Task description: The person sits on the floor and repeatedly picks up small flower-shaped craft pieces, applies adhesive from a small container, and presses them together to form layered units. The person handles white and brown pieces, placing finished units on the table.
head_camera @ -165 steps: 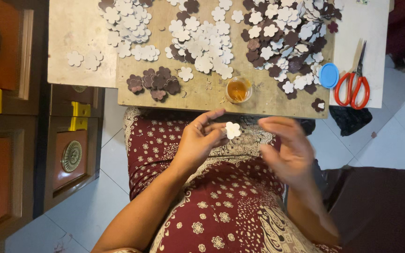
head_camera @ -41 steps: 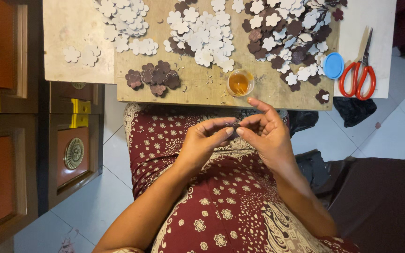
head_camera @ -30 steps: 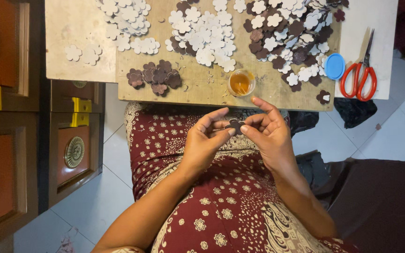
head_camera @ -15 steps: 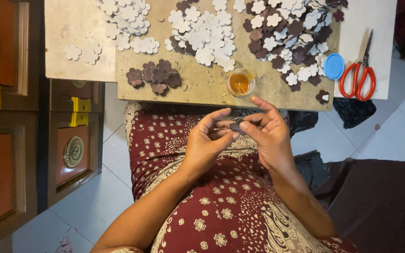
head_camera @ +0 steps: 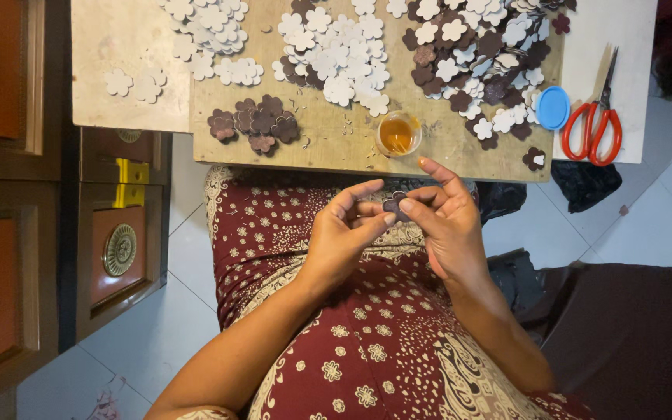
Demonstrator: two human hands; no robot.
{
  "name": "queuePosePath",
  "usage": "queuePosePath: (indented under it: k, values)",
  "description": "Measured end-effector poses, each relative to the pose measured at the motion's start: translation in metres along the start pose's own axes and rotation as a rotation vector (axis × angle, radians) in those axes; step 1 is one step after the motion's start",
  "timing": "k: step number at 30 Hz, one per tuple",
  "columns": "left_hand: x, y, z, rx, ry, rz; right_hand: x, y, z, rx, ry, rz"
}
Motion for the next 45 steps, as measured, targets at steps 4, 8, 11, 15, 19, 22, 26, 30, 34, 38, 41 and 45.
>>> queuePosePath:
  k: [4,8,11,15,19,22,26,30,34,38,41,45]
  values:
    - [0.000,0.001,0.000,-0.003,0.008,-0.012,0.002,0.001,-0.001,0.006,0.015,-0.002]
    - [-0.001,0.000,0.000,-0.004,-0.009,-0.014,0.003,0.001,-0.001,0.013,0.016,0.002]
    - [-0.002,0.000,0.000,0.003,0.003,-0.010,0.004,0.001,-0.001,0.013,0.014,0.001]
    - [-0.002,0.000,0.000,0.006,0.005,-0.003,0.002,0.000,0.001,0.010,0.018,-0.010]
    - [-0.001,0.000,-0.001,-0.007,-0.029,-0.050,-0.002,0.001,0.001,0.025,0.023,0.001]
    - [0.000,-0.001,0.001,-0.036,-0.029,-0.067,-0.003,0.003,0.000,0.028,0.025,-0.011]
    - [0.002,-0.004,0.004,-0.085,-0.063,-0.090,0.001,0.002,0.001,0.018,-0.052,-0.072]
    - [0.004,-0.004,0.006,-0.095,-0.036,-0.117,0.002,0.003,-0.001,0.062,0.015,-0.058]
    - [0.005,0.004,0.007,-0.093,-0.011,-0.119,-0.003,0.014,-0.002,0.081,0.110,-0.036]
    - [0.002,0.016,0.009,-0.087,-0.009,-0.125,-0.003,0.023,-0.003,0.056,0.126,0.000]
    - [0.002,0.026,0.011,-0.075,-0.033,-0.135,-0.002,0.031,-0.003,0.069,0.205,0.030]
    - [0.012,0.035,0.022,-0.081,-0.030,-0.151,-0.008,0.044,-0.003,0.133,0.273,0.045]
Point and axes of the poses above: each hand's wrist, its own y-axis away from the middle knuckle, its own z-axis out of the back of the hand, x = y × z, the point moved 4 cm from there along -y, towards the middle knuckle, and after that the axes turned 14 degrees about -x, right-handed, at the moved point
